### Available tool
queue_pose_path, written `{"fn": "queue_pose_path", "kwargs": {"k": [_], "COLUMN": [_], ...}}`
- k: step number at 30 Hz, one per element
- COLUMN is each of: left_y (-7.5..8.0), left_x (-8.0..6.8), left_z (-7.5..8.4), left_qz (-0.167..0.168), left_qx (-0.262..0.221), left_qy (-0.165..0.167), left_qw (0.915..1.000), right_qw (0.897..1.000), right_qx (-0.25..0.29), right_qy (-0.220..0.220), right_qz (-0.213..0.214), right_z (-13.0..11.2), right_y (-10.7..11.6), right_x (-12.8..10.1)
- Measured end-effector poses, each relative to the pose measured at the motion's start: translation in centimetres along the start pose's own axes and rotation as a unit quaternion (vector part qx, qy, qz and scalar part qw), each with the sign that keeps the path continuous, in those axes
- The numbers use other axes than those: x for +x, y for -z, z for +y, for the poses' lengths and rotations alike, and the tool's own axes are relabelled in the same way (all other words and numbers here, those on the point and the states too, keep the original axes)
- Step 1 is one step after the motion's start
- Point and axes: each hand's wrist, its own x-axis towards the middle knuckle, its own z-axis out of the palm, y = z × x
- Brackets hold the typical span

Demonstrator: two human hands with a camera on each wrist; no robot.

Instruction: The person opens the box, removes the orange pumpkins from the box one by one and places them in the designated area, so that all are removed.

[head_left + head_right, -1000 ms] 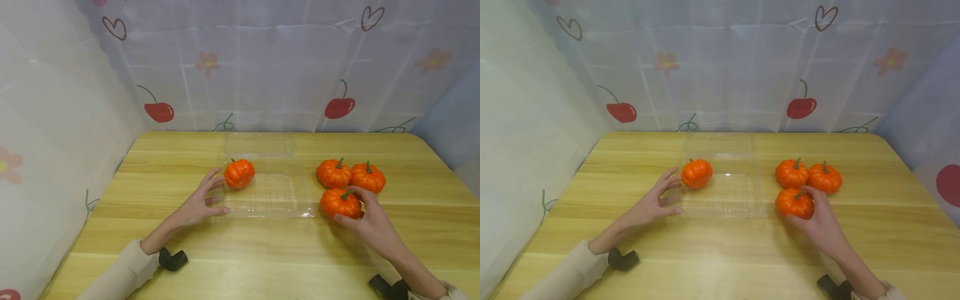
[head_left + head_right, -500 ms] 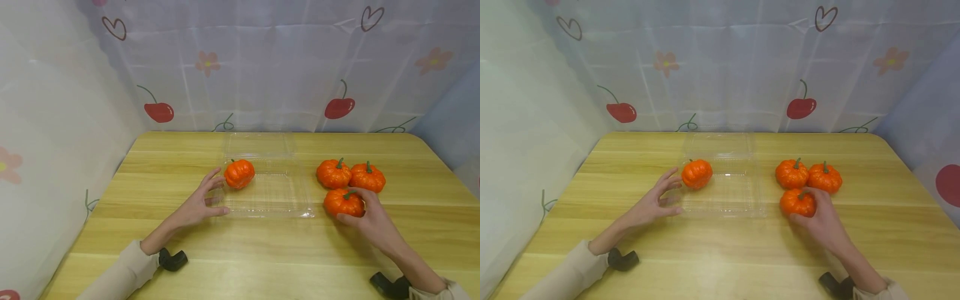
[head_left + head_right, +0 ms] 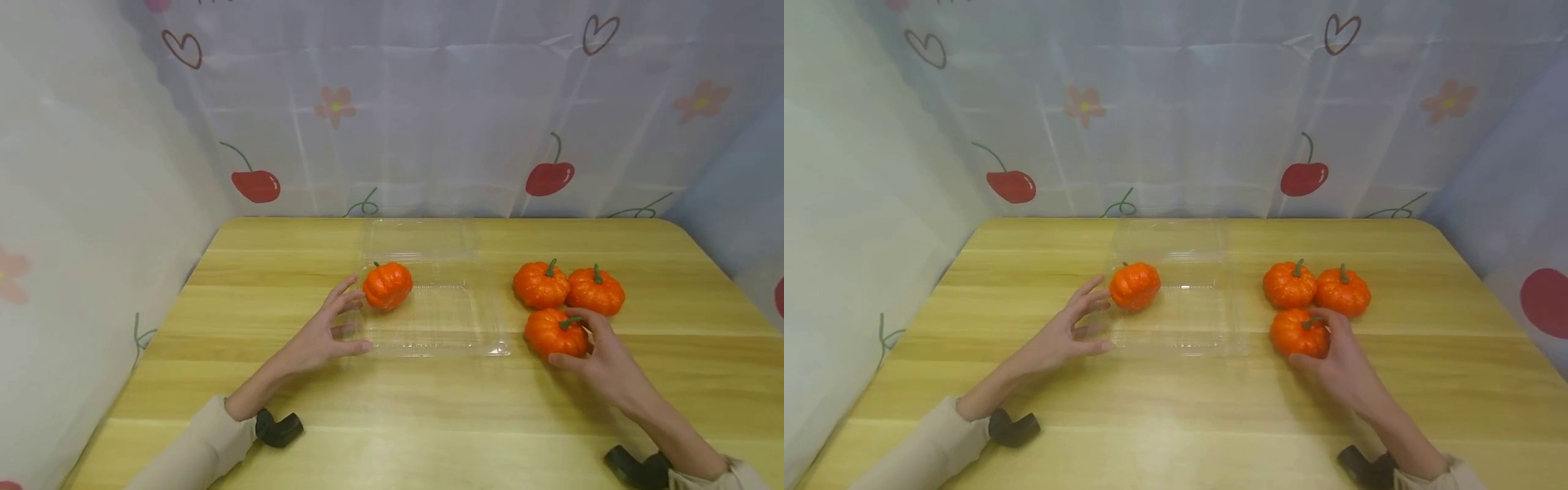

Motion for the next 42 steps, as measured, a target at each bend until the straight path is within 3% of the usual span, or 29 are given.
{"fn": "queue_pose_path", "kwargs": {"k": [20,28,42], "left_y": [0.0,-0.1,0.0], "left_x": [-0.1,0.0,0.1], "left_z": [0.0,-0.1,-0.2], "left_qz": [0.002,0.002,0.002], "left_qx": [-0.006,-0.004,-0.001], "left_qy": [0.002,-0.002,-0.002], "left_qw": [1.0000,1.0000,1.0000], "right_qw": [1.000,0.996,0.993], "right_qx": [0.021,-0.012,-0.006], "right_qy": [-0.022,0.056,0.068], "right_qz": [-0.006,0.069,0.094], "right_z": [-0.6,-1.8,-5.0], "right_y": [0.0,-0.8,-1.3], "right_x": [0.0,-0.5,-0.7]}}
